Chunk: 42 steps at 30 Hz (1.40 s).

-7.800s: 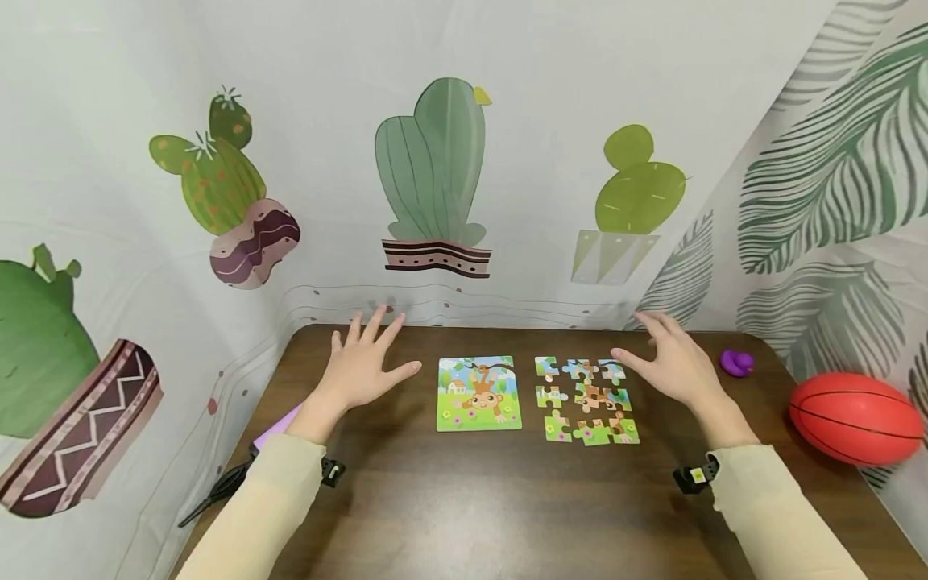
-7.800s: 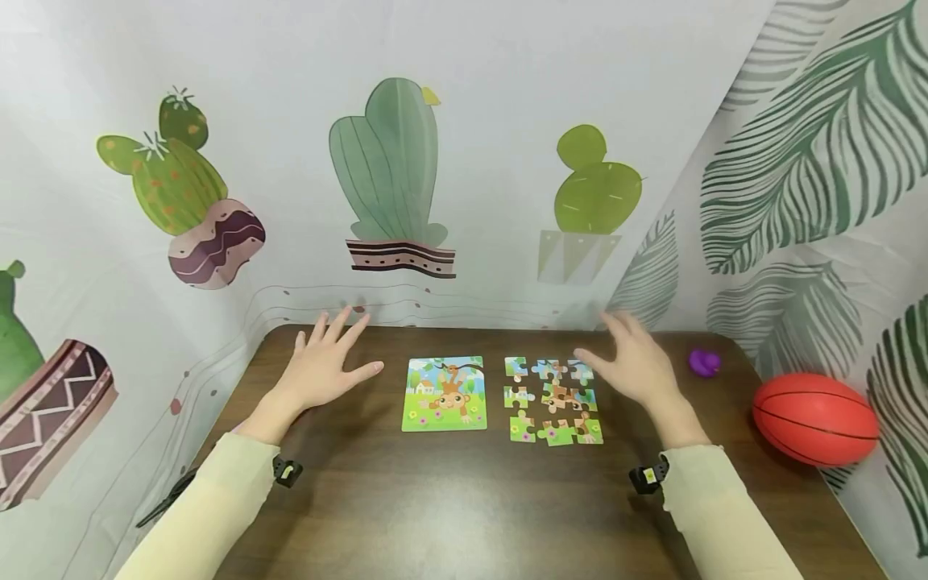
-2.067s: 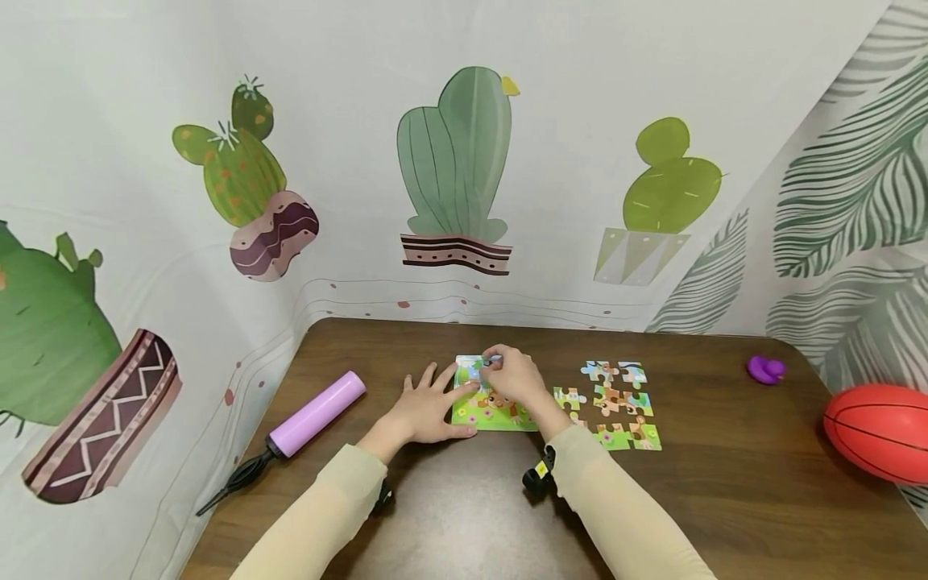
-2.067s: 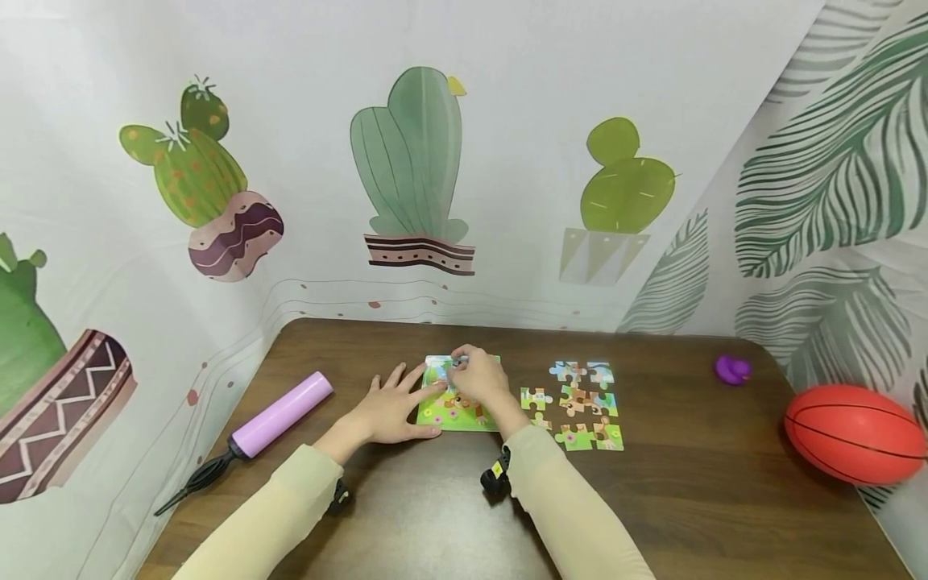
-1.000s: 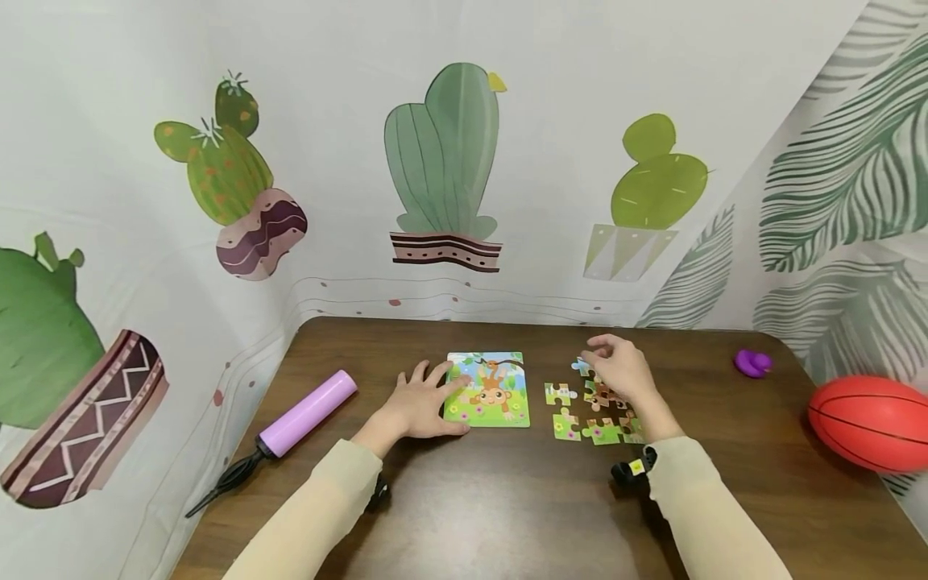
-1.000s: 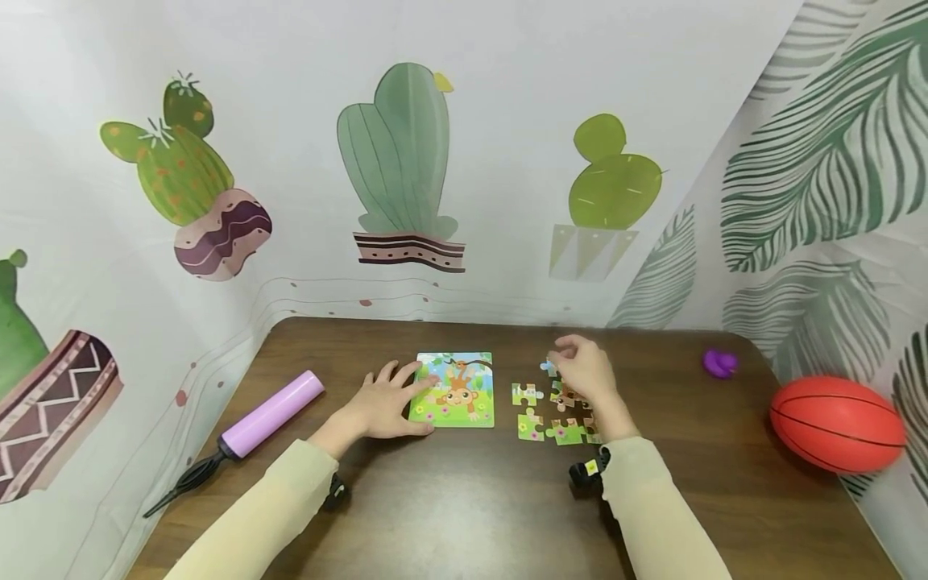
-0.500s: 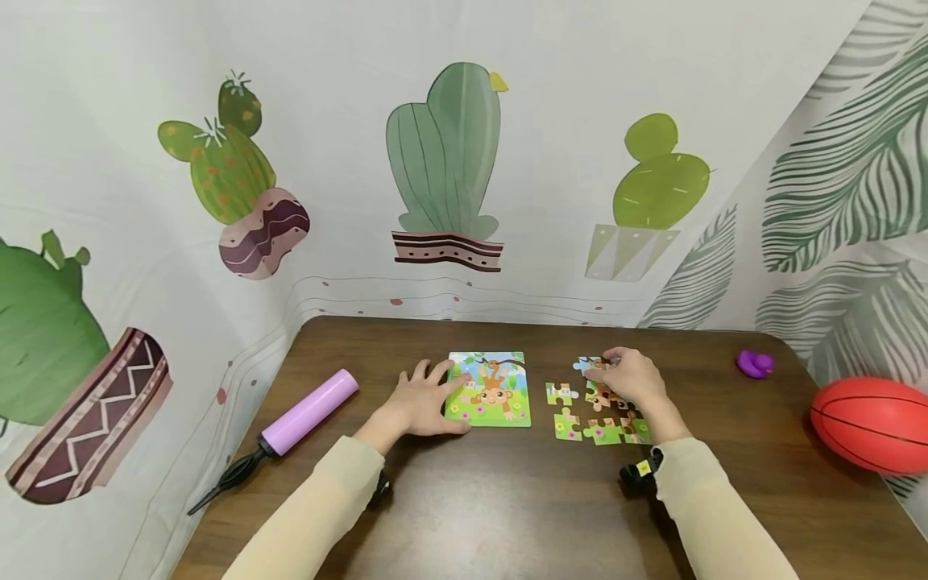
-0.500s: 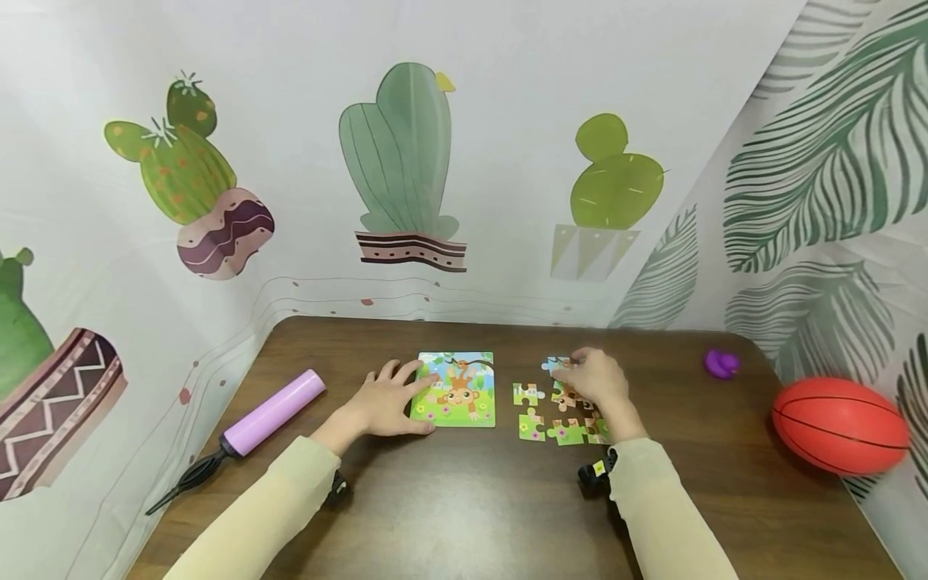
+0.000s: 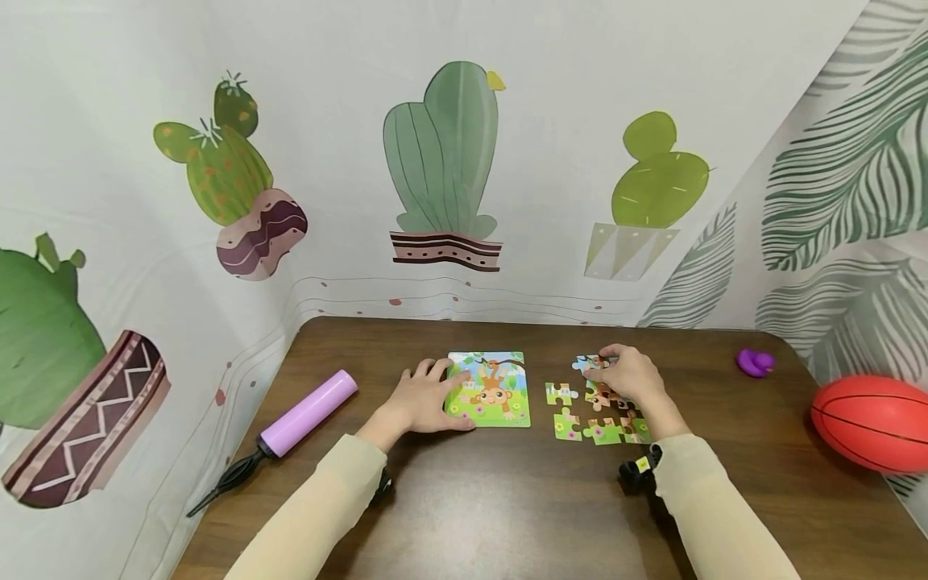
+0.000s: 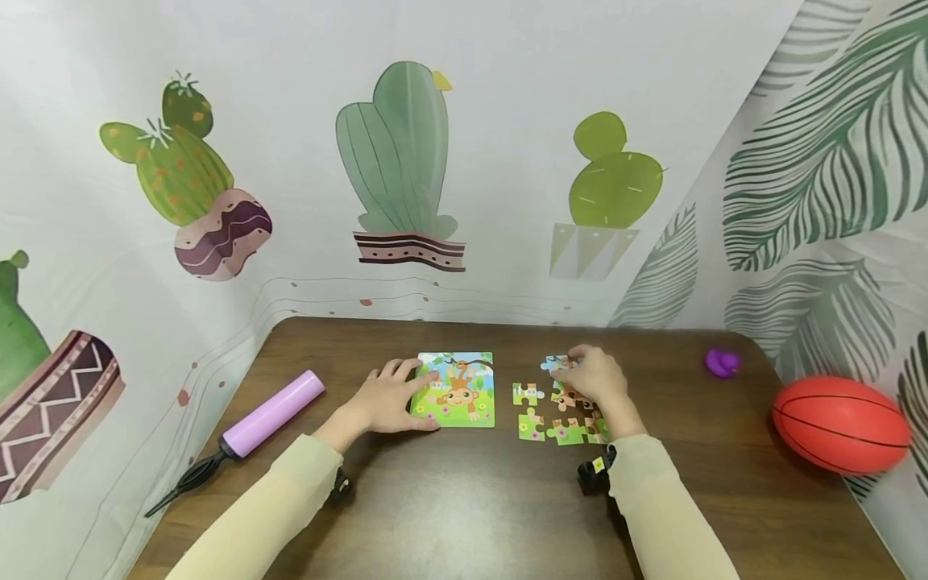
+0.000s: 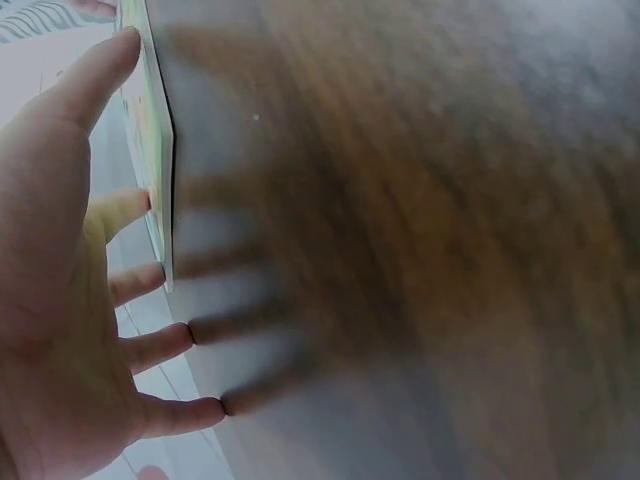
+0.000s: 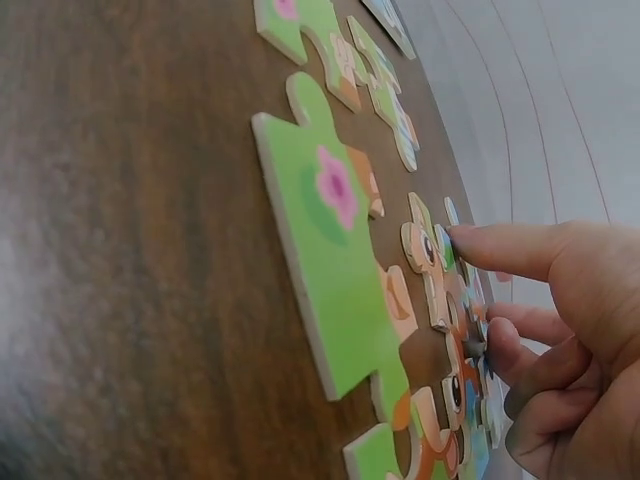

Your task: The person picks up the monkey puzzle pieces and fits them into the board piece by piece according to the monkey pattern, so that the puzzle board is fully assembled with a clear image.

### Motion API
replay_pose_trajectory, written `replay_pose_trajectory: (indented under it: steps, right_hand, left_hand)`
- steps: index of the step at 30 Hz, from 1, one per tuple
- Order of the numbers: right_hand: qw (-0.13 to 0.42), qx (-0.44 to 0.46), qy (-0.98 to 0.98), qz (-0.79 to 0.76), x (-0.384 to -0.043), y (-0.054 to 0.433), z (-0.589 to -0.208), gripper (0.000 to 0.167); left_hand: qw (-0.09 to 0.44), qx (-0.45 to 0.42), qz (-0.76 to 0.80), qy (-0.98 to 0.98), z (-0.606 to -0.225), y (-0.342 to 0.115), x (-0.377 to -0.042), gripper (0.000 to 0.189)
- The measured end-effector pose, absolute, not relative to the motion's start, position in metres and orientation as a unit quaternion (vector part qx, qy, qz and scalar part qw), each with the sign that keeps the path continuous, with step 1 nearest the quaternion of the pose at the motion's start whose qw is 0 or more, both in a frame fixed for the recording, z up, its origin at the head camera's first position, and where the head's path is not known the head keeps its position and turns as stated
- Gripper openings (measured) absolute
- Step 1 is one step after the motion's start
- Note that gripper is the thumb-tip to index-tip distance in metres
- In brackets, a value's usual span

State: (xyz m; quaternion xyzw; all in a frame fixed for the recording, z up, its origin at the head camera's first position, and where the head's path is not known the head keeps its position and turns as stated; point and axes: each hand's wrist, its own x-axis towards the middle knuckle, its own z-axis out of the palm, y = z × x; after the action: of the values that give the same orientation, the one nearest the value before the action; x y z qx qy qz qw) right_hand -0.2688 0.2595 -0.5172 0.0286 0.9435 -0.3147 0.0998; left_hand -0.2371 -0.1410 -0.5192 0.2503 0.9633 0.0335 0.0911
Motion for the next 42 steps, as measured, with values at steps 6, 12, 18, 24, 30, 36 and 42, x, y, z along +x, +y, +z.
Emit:
replay_pose_trajectory:
  steps: [6,12,18,24,30,36,42]
  right_hand:
    - [0.104,0.015,0.944,-0.313,-0.2694,0.2595,-0.5172,0.067]
    - [0.117,0.023,0.942,-0.314,-0.2710,0.2592,-0.5172,0.066]
    - [0.129,0.030,0.939,-0.317,-0.2728,0.2589,-0.5176,0.065]
    - [0.116,0.022,0.938,-0.325,-0.2736,0.2568,-0.5162,0.061]
    - [0.085,0.013,0.947,-0.310,-0.2725,0.2564,-0.5168,0.059]
    - [0.070,0.011,0.948,-0.310,-0.2707,0.2565,-0.5184,0.057]
    - [0.056,0.000,0.947,-0.315,-0.2694,0.2599,-0.5196,0.048]
  left_hand:
    - [0.099,0.248,0.041,0.963,-0.5189,-0.1418,-0.2366,0.097]
    - [0.103,0.247,0.042,0.962,-0.5178,-0.1407,-0.2370,0.098]
    - [0.101,0.249,0.037,0.963,-0.5190,-0.1404,-0.2385,0.100]
    - [0.097,0.253,0.038,0.962,-0.5161,-0.1406,-0.2408,0.102]
    - [0.100,0.252,0.032,0.962,-0.5154,-0.1419,-0.2442,0.106]
    - [0.110,0.247,0.042,0.962,-0.5151,-0.1416,-0.2462,0.107]
    - [0.114,0.242,0.038,0.963,-0.5166,-0.1422,-0.2463,0.108]
